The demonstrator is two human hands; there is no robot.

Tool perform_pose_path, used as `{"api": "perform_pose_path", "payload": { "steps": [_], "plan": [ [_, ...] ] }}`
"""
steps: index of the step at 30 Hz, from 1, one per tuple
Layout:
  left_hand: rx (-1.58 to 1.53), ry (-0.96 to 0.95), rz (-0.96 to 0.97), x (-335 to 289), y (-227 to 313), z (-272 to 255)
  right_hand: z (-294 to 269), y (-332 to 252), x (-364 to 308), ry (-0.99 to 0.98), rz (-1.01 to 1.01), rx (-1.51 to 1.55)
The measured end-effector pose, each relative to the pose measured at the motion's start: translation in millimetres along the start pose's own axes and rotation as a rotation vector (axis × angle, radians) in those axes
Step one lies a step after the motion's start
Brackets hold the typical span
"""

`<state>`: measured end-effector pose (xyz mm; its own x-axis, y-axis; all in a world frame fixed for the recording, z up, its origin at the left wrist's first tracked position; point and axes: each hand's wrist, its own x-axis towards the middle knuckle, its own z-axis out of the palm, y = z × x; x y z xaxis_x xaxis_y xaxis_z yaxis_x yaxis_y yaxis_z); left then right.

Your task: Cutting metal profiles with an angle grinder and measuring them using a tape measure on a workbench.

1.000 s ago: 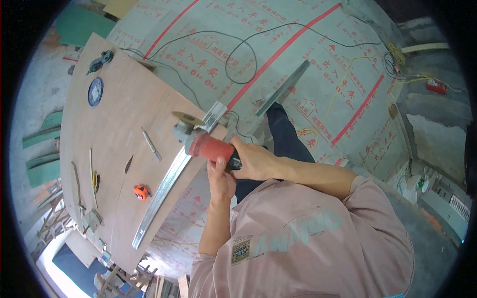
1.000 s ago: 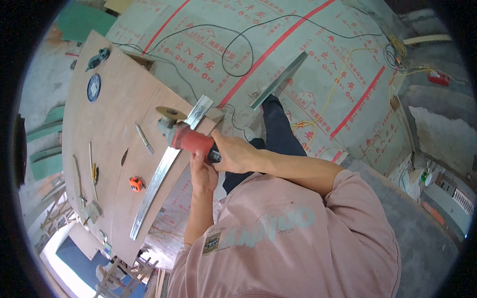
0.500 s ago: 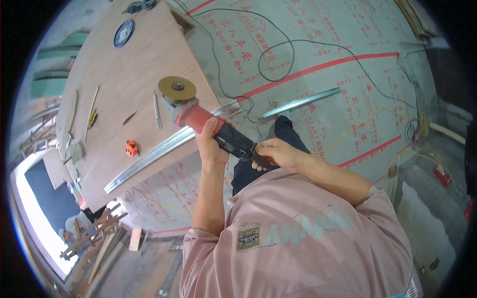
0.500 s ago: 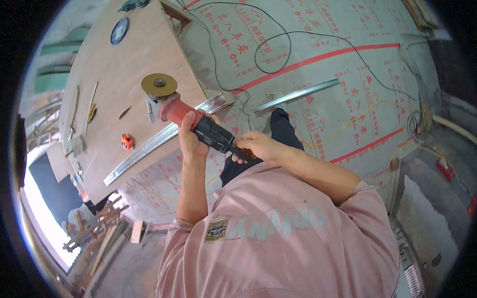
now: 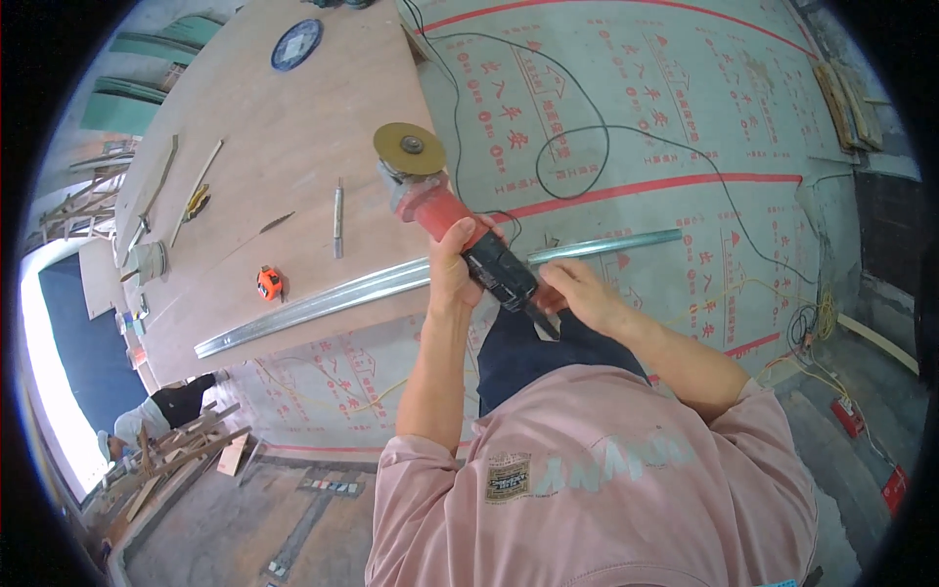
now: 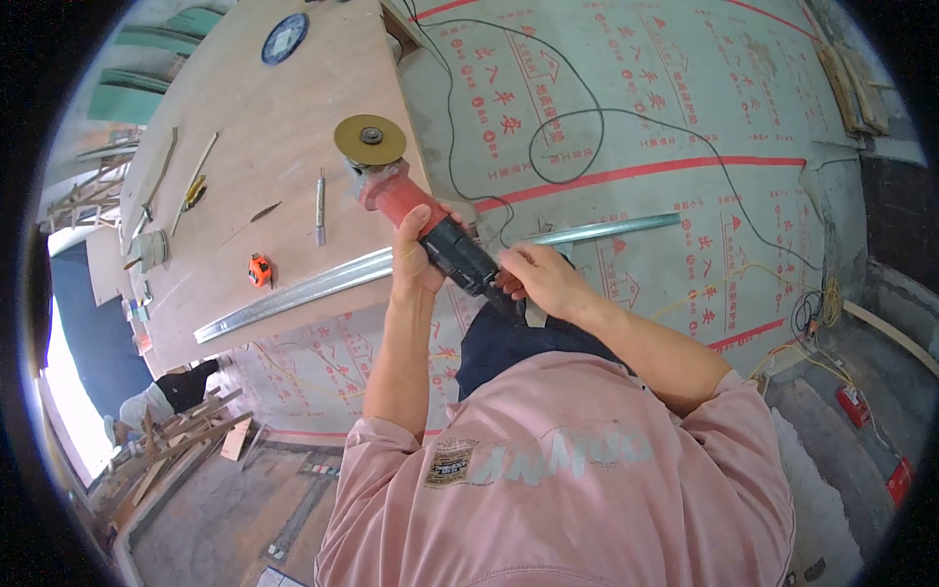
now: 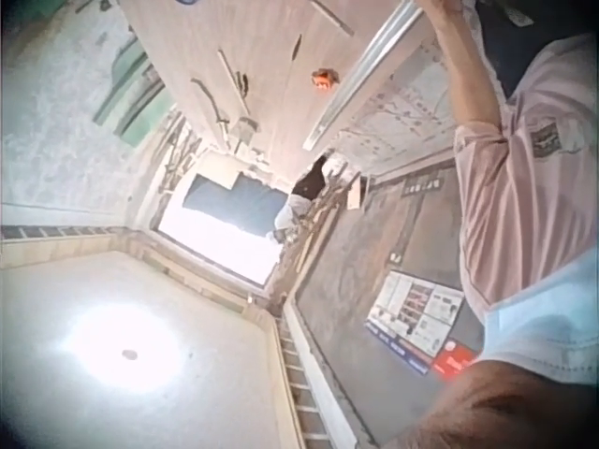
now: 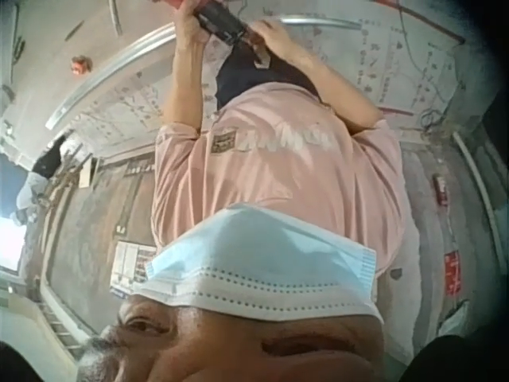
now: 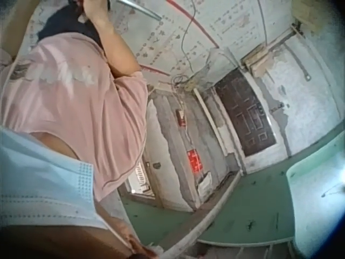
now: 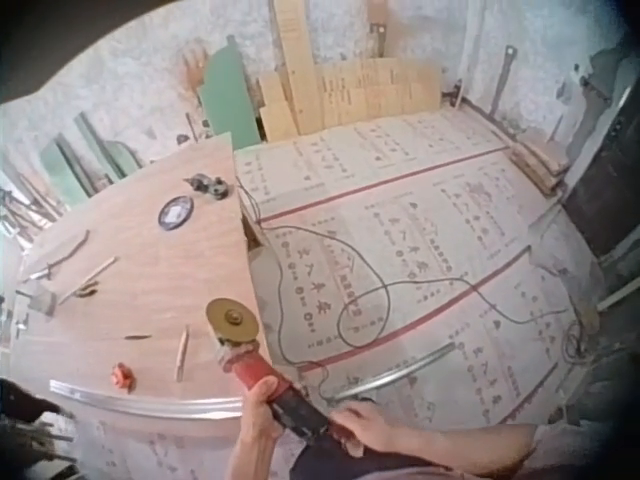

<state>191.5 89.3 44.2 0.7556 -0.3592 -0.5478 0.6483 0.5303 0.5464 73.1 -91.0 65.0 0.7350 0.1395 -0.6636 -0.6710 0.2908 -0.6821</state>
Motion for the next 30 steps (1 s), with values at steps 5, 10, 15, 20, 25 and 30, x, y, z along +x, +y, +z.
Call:
{"api": "perform_pose_path", "payload": {
  "steps": [5,10,15,20,25,30],
  "plan": [
    [-0.128,-0.086,0.020,32,6,20,40,-80,13,-0.029,-0.061,-0.363],
    [0.092,0.042,0.386,74,34,77,19,-95,75,0.361,-0.515,-0.990],
    [0.264,0.369,0.575,166,67,22,24,-92,132,0.448,-0.640,-1.190],
    [0.529,0.569,0.441,221,108,-30,-96,-10,106,0.656,-0.457,-0.637],
    [0.629,0.542,0.249,249,168,-93,-263,243,145,0.421,0.273,-0.855],
    [0.786,0.547,0.076,229,184,-73,-288,376,211,0.186,0.519,-0.829]
  ]
}}
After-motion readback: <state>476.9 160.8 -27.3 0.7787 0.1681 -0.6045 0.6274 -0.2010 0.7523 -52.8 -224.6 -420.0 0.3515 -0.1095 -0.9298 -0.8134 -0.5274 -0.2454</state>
